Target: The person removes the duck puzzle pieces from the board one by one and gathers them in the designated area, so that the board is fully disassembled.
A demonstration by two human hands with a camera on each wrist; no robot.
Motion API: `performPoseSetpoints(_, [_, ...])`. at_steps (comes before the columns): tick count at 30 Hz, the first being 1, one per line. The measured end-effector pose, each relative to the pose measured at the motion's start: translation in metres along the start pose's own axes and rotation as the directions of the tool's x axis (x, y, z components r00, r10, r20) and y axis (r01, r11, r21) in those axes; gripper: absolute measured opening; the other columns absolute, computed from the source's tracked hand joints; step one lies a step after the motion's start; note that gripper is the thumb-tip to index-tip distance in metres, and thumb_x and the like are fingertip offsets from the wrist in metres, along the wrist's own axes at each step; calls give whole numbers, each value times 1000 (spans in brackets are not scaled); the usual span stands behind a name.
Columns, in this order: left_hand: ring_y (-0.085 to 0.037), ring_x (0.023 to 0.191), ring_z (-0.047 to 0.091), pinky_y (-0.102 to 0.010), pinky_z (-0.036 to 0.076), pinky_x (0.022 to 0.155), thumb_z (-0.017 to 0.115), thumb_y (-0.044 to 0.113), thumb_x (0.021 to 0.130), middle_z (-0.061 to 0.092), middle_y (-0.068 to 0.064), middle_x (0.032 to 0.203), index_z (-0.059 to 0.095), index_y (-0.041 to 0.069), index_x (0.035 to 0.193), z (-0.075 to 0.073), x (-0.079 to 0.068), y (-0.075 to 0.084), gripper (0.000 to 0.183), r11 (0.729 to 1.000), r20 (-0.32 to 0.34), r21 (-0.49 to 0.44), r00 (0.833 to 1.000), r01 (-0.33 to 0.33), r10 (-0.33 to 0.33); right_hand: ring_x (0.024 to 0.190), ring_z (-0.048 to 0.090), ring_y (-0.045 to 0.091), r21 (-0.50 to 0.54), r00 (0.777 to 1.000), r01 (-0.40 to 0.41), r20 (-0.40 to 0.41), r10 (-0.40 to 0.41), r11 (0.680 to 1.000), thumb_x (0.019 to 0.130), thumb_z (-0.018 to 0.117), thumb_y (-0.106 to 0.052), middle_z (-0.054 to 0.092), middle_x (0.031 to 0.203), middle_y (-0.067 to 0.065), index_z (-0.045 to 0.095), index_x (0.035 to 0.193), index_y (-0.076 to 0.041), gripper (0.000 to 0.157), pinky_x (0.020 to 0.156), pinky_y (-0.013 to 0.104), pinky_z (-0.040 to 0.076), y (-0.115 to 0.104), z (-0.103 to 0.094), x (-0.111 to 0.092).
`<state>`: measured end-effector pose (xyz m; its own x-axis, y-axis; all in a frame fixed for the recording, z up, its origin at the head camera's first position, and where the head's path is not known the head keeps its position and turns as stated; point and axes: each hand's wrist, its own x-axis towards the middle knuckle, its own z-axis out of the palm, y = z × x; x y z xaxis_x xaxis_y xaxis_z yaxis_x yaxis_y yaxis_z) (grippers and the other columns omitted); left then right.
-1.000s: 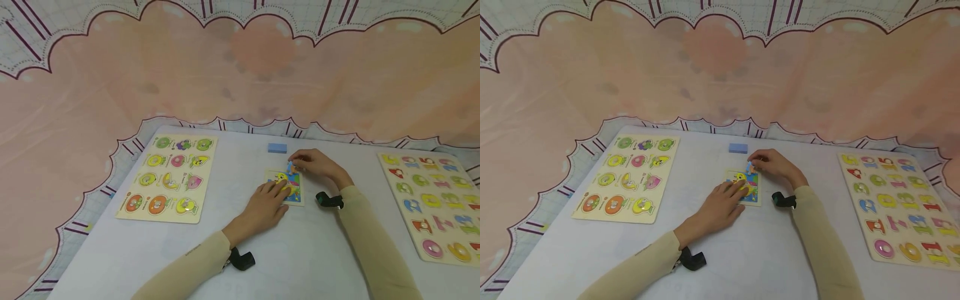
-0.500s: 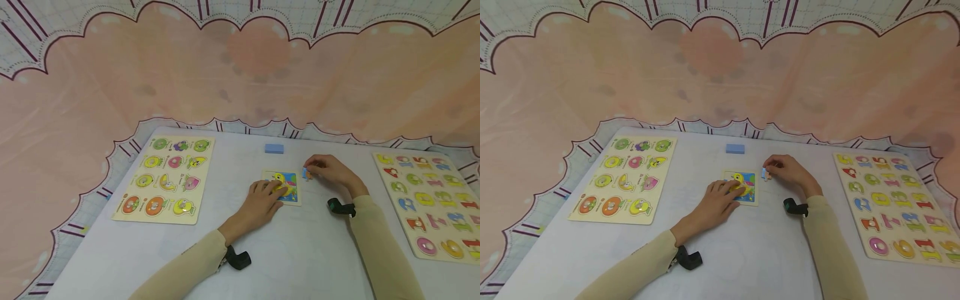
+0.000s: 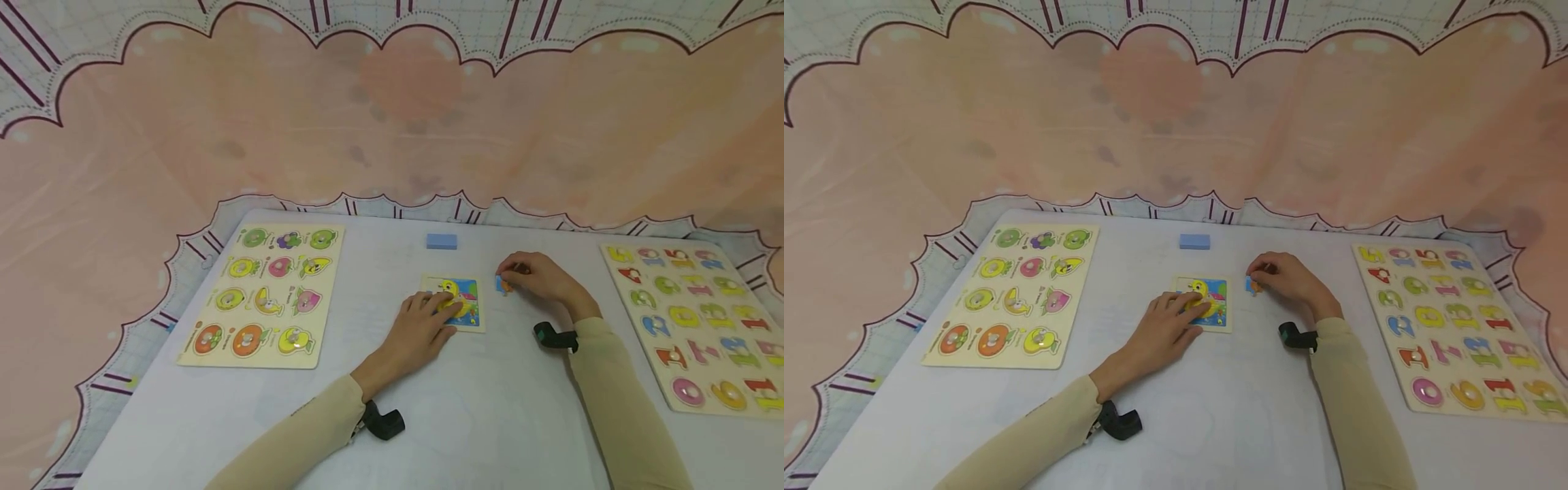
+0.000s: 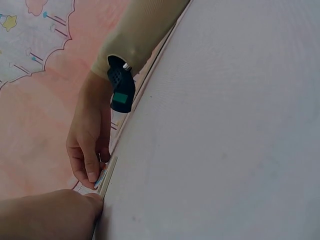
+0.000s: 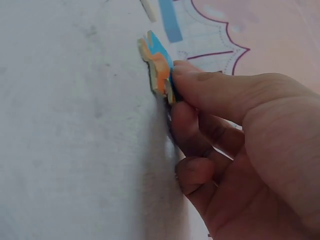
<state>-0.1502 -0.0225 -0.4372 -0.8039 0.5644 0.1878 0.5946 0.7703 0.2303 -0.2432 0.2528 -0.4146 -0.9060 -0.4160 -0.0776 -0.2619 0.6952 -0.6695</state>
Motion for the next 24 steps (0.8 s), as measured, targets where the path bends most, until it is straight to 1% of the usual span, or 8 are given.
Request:
performPoseSetpoints(5, [-22,122,44,-42,37,102,53,38,95,50,2,138,55,24,134,0,-1,0,41,1000,-51,5,999,0,0,87,54,20,4,1000,-17,-10,17,1000,94,58,-18,66,99,7,67,104,-9,16,80,31,44,-2,3,1])
performPoseSetpoints(8, [-22,121,46,-42,39,102,54,37,95,51,2,137,56,23,132,0,-1,0,40,1000,-58,-2,998,-5,5,88,53,21,1,999,-26,-20,26,1000,94,58,-17,65,99,8,67,104,-9,16,81,33,44,-2,4,1])
performPoseSetpoints(11, [-21,122,46,-42,40,102,55,35,95,51,1,136,56,21,132,-2,-2,0,40,1000,-39,-17,999,-13,13,88,53,21,-6,999,-36,-19,36,999,94,57,-18,65,99,8,66,104,-9,16,81,33,43,0,5,1])
performPoseSetpoints(13, [-21,124,45,-41,40,103,54,34,95,49,0,138,55,21,133,-3,-4,-1,41,1000,-14,-24,1000,-19,18,88,53,21,-7,999,-43,-15,43,999,95,57,-21,64,100,8,66,105,-9,17,79,32,44,1,4,0])
performPoseSetpoints(18, [-22,133,37,-42,33,110,51,36,96,40,-1,147,47,21,140,-5,-11,-3,46,998,46,-47,998,-39,41,85,54,21,18,998,-57,-26,58,998,94,58,-25,64,97,7,65,102,-11,18,74,30,45,0,4,0])
performPoseSetpoints(21, [-23,136,33,-43,30,112,47,36,98,37,-2,149,44,21,142,-6,-14,-3,47,997,55,-50,997,-50,53,81,55,21,41,998,-45,-32,47,998,94,59,-26,64,91,7,65,98,-11,16,71,30,47,-4,7,2])
performPoseSetpoints(24, [-24,140,29,-43,27,114,45,36,98,35,-2,150,43,20,143,-6,-14,-3,47,998,60,-33,997,-52,54,76,56,20,49,999,-28,-34,29,998,94,58,-25,63,89,7,64,97,-12,15,66,29,48,-11,11,6])
